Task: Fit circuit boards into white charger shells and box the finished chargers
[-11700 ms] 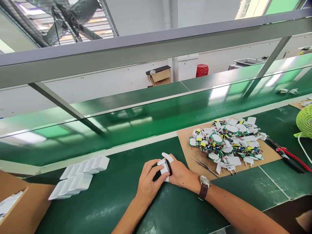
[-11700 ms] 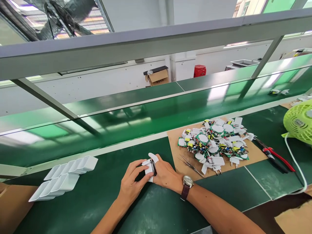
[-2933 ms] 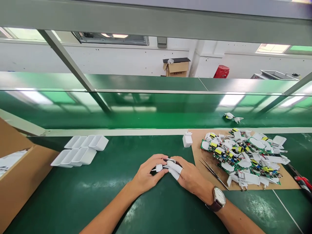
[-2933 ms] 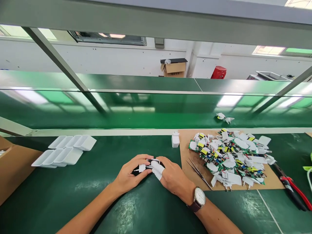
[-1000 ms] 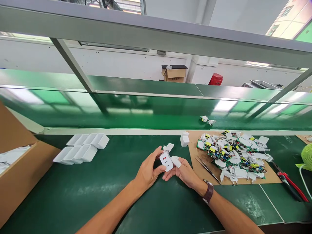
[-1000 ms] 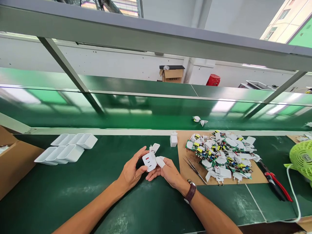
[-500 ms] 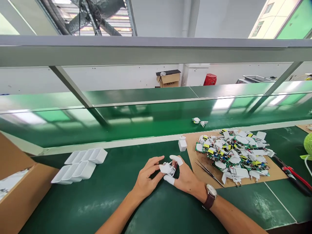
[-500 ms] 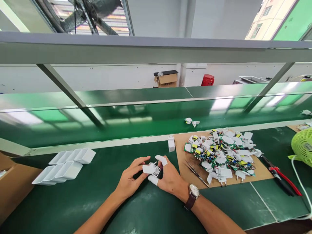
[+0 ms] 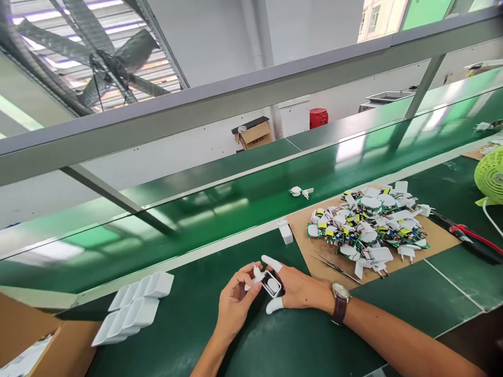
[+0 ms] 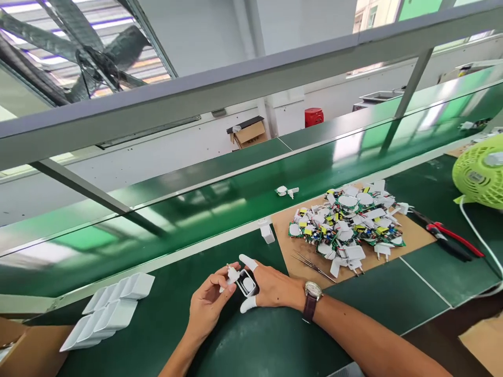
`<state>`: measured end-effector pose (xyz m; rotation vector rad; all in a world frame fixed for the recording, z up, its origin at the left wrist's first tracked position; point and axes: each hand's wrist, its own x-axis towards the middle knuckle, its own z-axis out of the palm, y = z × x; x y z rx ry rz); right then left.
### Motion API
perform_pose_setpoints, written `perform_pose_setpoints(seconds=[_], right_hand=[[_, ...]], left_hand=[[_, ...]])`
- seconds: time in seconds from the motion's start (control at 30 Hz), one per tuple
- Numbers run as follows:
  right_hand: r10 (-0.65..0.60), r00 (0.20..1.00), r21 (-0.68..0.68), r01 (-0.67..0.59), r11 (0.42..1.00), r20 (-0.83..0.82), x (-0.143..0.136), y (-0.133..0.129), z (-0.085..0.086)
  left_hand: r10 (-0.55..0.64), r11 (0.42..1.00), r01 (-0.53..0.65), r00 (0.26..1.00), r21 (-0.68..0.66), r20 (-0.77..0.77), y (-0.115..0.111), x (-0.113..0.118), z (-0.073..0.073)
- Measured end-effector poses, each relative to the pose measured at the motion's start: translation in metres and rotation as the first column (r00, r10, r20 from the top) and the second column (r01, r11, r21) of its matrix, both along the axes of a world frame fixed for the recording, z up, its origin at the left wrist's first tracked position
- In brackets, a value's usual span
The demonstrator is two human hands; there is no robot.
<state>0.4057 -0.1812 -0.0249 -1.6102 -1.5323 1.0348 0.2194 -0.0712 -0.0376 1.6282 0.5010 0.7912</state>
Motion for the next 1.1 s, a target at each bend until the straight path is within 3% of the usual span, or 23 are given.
perform_pose_setpoints(seconds=[0.1,0.17,0.3,0.4,0.57,0.77,1.0,1.1], right_hand=[[-0.014,1.000,0.028,0.014,1.000,-0.007,0.002,0.000,-0.005],[-0.022,1.000,0.074,0.020,0.997,0.023,0.001,0.001,-0.012],[-0.032,0.999,0.125,0.027,0.992,0.043,0.000,0.002,-0.022],[-0.030,0.998,0.161,0.020,0.987,0.061,-0.001,0.001,-0.021],[-0.023,0.995,0.220,0.000,0.975,0.100,-0.003,-0.001,-0.019],[-0.007,0.989,0.181,-0.019,0.983,0.145,-0.003,0.000,-0.019],[-0.018,0.988,0.146,-0.004,0.989,0.153,-0.004,-0.001,-0.016],[-0.020,0.990,0.171,-0.004,0.985,0.142,-0.003,-0.001,-0.017]], left_hand=[[-0.115,0.976,0.126,0.991,0.180,-0.067,0.000,-0.003,0.000],[-0.224,0.913,0.261,0.963,0.313,-0.149,0.002,-0.007,0.004],[-0.314,0.815,0.421,0.899,0.398,-0.307,0.005,-0.012,0.010],[-0.234,0.799,0.360,0.924,0.481,-0.303,0.005,-0.010,0.007],[-0.027,0.786,0.111,0.989,0.608,-0.145,-0.001,0.000,0.002],[-0.137,0.741,0.216,0.976,0.636,-0.171,-0.007,0.004,0.011],[0.019,0.731,0.068,0.993,0.679,-0.120,-0.011,0.005,0.005],[0.044,0.712,0.072,0.988,0.698,-0.148,-0.007,0.002,0.002]])
